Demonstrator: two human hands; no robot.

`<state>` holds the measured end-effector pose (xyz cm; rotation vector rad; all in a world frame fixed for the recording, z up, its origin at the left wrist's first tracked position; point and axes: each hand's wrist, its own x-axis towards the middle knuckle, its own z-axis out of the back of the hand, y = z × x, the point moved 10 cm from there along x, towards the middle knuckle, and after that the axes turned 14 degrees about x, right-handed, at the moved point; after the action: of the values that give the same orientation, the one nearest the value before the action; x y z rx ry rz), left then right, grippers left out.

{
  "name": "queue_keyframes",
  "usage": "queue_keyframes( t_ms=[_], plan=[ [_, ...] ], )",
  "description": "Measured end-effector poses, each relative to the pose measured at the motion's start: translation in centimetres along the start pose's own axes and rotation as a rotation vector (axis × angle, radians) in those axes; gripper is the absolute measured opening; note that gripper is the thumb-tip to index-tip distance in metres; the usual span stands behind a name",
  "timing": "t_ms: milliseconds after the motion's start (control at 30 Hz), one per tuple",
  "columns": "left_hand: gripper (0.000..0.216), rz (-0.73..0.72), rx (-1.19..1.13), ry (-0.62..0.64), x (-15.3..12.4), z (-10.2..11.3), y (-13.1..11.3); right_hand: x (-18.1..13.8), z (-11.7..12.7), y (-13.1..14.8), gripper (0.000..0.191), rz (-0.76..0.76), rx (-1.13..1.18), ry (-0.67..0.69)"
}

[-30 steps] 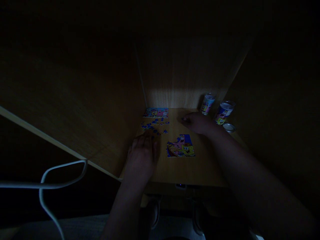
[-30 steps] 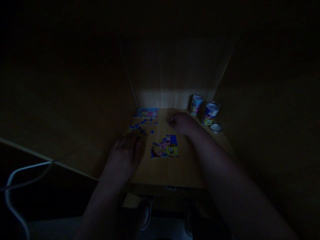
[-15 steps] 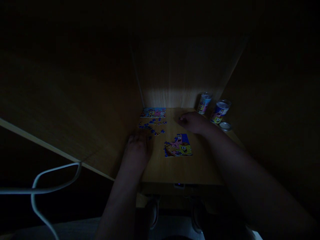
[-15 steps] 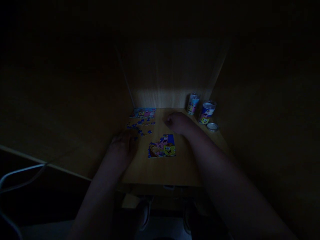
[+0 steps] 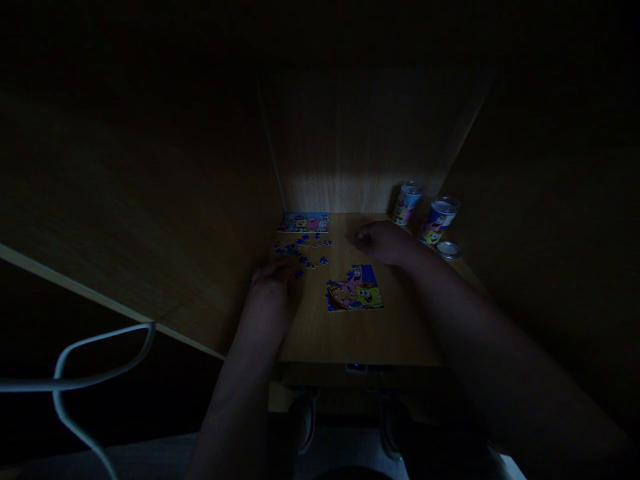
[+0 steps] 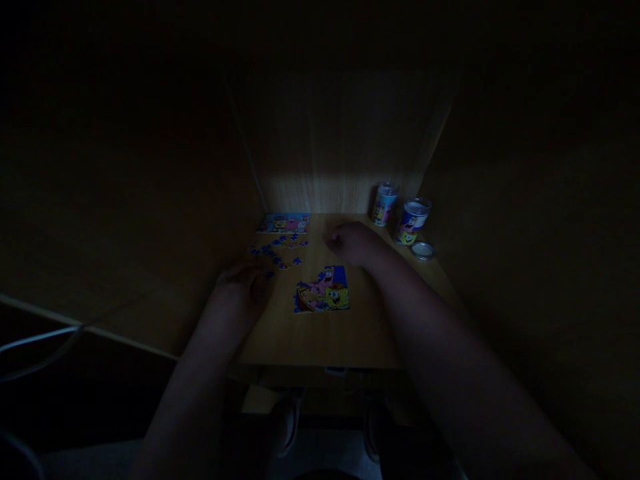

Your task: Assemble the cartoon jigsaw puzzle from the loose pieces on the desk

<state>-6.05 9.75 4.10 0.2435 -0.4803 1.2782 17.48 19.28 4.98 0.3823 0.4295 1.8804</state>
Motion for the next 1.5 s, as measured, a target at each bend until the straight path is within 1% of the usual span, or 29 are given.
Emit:
queue_keyframes(
  t_ms=[67,167,233,300,367,433,500,567,667,800,900,1033,1267,1500],
  plan=[
    [0.028,0.01,-0.083,-0.041,0.0,1.1,-0.1,0.0,-0.1,0.0,0.032,-0.001,-0.006,0.002],
    [0.023,0.031,-0.228,-0.106,-0.3,2.9,-0.5,0.0,-0.1,0.1,0.031,0.001,-0.014,0.006],
    [0.018,0.04,-0.352,-0.089,-0.6,3.4,-1.2,0.0,-0.1,0.2,0.029,0.001,-0.015,0.006],
    [0.015,0.045,-0.477,-0.031,-0.9,3.1,-2.3,0.0,-0.1,0.2,0.029,0.001,-0.003,0.011],
    [0.014,0.041,-0.572,0.037,-1.1,2.3,-3.8,0.0,-0.2,0.2,0.029,0.009,0.018,0.012],
    [0.014,0.021,-0.639,0.092,-1.2,1.4,-5.5,0.0,-0.4,0.4,0.029,0.031,0.034,0.01],
    [0.015,0.0,-0.683,0.119,-1.2,0.6,-6.8,0.1,-0.5,0.6,0.028,0.06,0.038,0.013],
    [0.018,-0.011,-0.685,0.138,-1.2,-0.1,-7.6,0.1,-0.6,0.8,0.029,0.082,0.039,0.013],
    [0.022,-0.017,-0.649,0.161,-1.1,-0.6,-8.0,0.1,-0.6,1.1,0.029,0.1,0.04,0.004],
    [0.024,-0.026,-0.598,0.154,-1.0,-0.4,-8.0,0.1,-0.8,1.3,0.029,0.101,0.034,0.013],
    [0.025,-0.062,-0.571,0.131,-0.9,-0.1,-8.2,0.1,-1.1,1.5,0.029,0.116,0.027,0.019],
    [0.029,-0.108,-0.565,0.127,-1.0,-0.2,-8.8,0.2,-1.3,1.3,0.029,0.131,0.029,0.009],
    [0.032,-0.118,-0.617,0.118,-1.0,-0.2,-8.8,0.3,-1.2,1.3,0.027,0.132,0.047,0.007],
    [0.029,-0.139,-0.56,0.114,-1.1,-0.1,-9.0,0.3,-1.3,1.1,0.029,0.137,0.053,0.0]
  ],
)
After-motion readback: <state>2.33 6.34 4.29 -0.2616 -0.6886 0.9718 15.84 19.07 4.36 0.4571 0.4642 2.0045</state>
